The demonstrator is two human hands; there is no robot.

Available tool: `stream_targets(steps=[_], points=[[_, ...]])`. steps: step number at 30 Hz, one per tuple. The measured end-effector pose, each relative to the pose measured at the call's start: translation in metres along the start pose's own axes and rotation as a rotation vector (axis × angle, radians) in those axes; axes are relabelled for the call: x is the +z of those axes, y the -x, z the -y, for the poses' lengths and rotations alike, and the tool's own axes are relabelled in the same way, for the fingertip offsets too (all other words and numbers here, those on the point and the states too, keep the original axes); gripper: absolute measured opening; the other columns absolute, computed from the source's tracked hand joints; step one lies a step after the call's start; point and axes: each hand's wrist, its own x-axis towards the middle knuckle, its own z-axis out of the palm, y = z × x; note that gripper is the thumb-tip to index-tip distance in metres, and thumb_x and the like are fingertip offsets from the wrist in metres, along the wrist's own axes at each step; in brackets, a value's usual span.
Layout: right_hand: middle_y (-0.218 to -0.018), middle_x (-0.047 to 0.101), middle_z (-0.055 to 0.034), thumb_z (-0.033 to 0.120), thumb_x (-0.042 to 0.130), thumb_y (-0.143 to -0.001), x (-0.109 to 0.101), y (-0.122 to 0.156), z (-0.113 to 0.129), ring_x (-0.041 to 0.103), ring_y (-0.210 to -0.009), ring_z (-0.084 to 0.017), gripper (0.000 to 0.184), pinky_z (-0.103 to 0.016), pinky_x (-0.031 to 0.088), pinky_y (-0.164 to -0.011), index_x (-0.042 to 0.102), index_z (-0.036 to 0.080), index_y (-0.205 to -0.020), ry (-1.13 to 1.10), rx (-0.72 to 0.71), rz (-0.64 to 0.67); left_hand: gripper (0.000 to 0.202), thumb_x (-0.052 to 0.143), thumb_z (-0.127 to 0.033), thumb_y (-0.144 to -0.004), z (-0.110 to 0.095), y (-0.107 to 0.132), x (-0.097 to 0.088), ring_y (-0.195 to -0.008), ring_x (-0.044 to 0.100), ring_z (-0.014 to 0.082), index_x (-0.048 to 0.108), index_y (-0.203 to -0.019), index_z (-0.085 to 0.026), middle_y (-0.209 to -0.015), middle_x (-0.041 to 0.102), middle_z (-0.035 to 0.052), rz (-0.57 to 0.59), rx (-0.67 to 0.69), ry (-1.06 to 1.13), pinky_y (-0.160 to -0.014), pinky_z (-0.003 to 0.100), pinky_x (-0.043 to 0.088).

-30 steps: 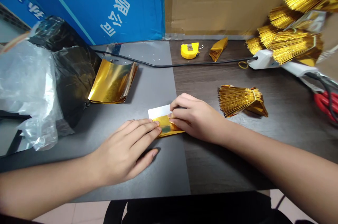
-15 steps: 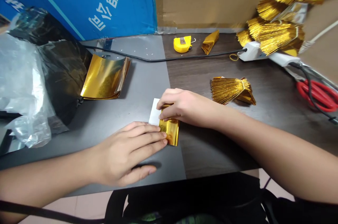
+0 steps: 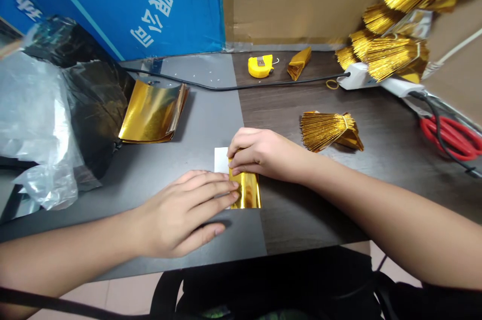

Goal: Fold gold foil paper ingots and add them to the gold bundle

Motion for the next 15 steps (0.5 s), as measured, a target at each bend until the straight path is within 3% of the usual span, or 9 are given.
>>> stream_targets(steps=[15], points=[[-0.102, 0.073, -0.0083, 0.023, 0.066, -0.099, -0.0006, -0.0007, -0.002, 0.064, -0.101, -0.018, 0.015, -0.032, 0.054, -0.089, 0.077, 0.014, -0.094, -0.032, -0.013, 0.009, 0.04, 0.048, -0.036, -0.105, 0.0009, 0.0035, 0.0041, -0.136, 0.054, 0.0264, 0.062, -0.135, -0.014, -0.144, 0.062, 0.0076, 0.061, -0.037, -0.04, -0.109, 0.041, 0.045]])
